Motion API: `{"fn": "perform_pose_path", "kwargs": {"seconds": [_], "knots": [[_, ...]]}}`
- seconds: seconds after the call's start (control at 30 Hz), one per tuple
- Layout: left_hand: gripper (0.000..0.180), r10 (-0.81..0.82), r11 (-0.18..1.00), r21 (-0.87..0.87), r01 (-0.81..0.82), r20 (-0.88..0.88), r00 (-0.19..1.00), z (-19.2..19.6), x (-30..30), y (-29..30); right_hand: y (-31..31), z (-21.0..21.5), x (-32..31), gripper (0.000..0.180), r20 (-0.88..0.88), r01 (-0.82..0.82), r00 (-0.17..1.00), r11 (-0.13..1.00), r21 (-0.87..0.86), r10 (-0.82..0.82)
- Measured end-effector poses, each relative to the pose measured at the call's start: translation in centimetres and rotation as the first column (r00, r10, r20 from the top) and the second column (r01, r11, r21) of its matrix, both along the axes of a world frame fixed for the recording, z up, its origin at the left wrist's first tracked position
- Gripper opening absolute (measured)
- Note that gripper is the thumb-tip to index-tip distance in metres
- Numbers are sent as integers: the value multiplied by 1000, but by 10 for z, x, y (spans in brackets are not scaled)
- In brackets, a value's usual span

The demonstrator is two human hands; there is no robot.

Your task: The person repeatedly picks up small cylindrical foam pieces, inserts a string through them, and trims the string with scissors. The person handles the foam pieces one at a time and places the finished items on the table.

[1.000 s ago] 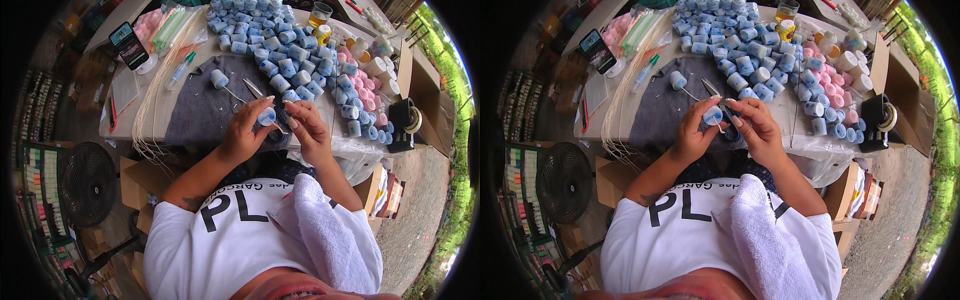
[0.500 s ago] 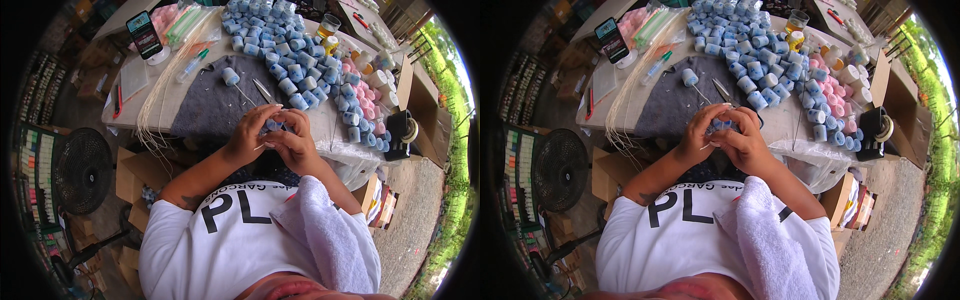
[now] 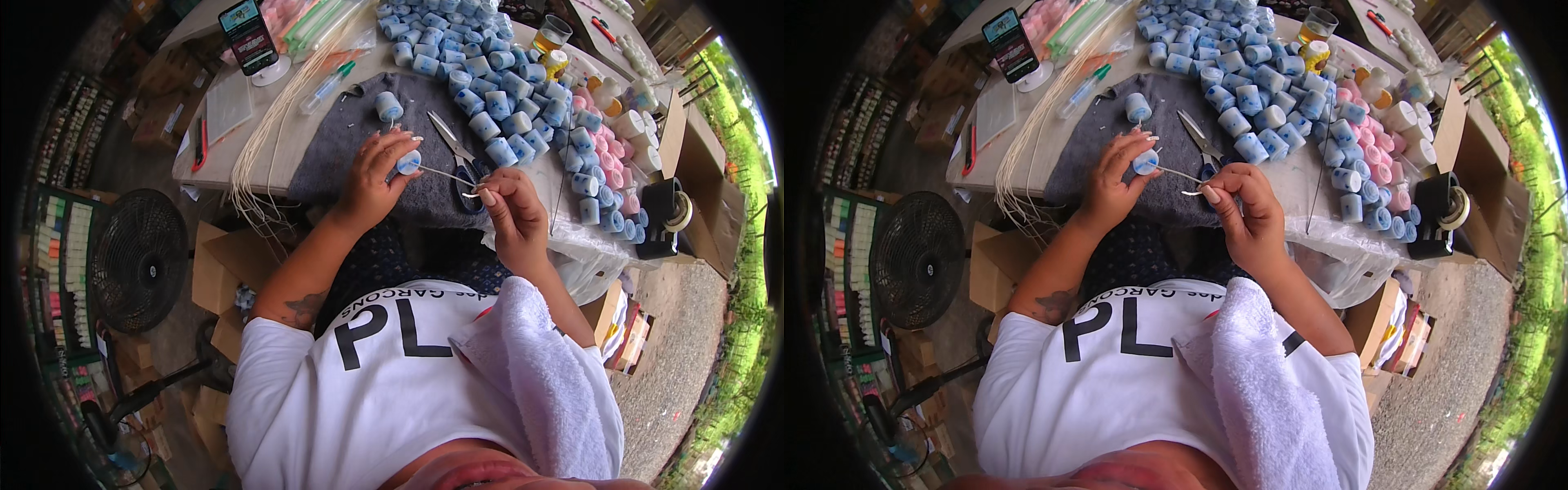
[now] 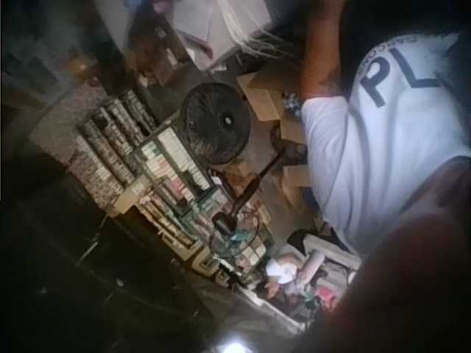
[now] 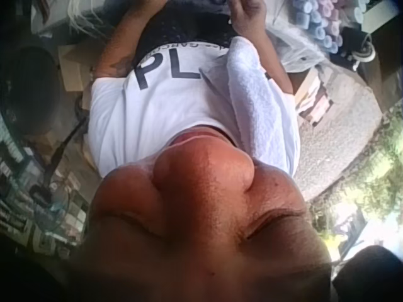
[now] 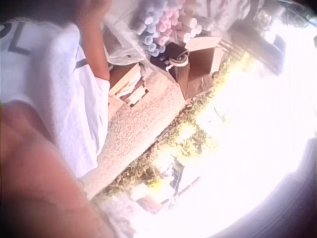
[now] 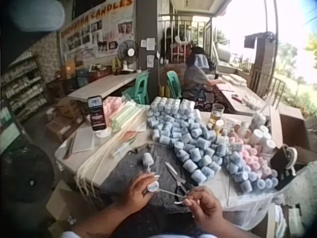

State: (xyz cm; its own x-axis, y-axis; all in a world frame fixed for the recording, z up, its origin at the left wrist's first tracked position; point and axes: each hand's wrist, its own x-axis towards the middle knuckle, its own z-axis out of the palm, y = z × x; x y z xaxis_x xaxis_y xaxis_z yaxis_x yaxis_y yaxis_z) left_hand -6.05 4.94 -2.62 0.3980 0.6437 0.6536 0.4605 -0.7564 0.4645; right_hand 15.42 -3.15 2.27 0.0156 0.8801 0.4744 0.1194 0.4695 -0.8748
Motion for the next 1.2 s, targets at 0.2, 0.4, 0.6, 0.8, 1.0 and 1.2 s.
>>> {"fn": "perform_pose_path", "kwargs": {"seconds": [0.2,0.4,0.6,0.8,1.0,1.2], "knots": [[55,190,982,20,-190,-182,965,1,14,-16,-1,-21,12,7,109,174,981,979,-108,-162],[28,-190,982,8,190,-48,981,34,49,-29,-4,-22,18,7,197,222,958,974,-53,-208],[10,-288,955,-23,296,168,943,21,64,-34,-17,-22,17,13,179,136,976,990,-33,-128],[9,-258,848,-358,391,364,895,21,65,-53,-24,-20,31,29,525,98,822,963,251,-221],[3,-282,812,-386,439,399,873,12,65,-60,-27,-27,24,26,390,144,901,978,148,-192],[17,-157,620,-458,637,723,673,-7,74,-71,-30,-36,23,23,341,155,923,983,98,-179]]}}
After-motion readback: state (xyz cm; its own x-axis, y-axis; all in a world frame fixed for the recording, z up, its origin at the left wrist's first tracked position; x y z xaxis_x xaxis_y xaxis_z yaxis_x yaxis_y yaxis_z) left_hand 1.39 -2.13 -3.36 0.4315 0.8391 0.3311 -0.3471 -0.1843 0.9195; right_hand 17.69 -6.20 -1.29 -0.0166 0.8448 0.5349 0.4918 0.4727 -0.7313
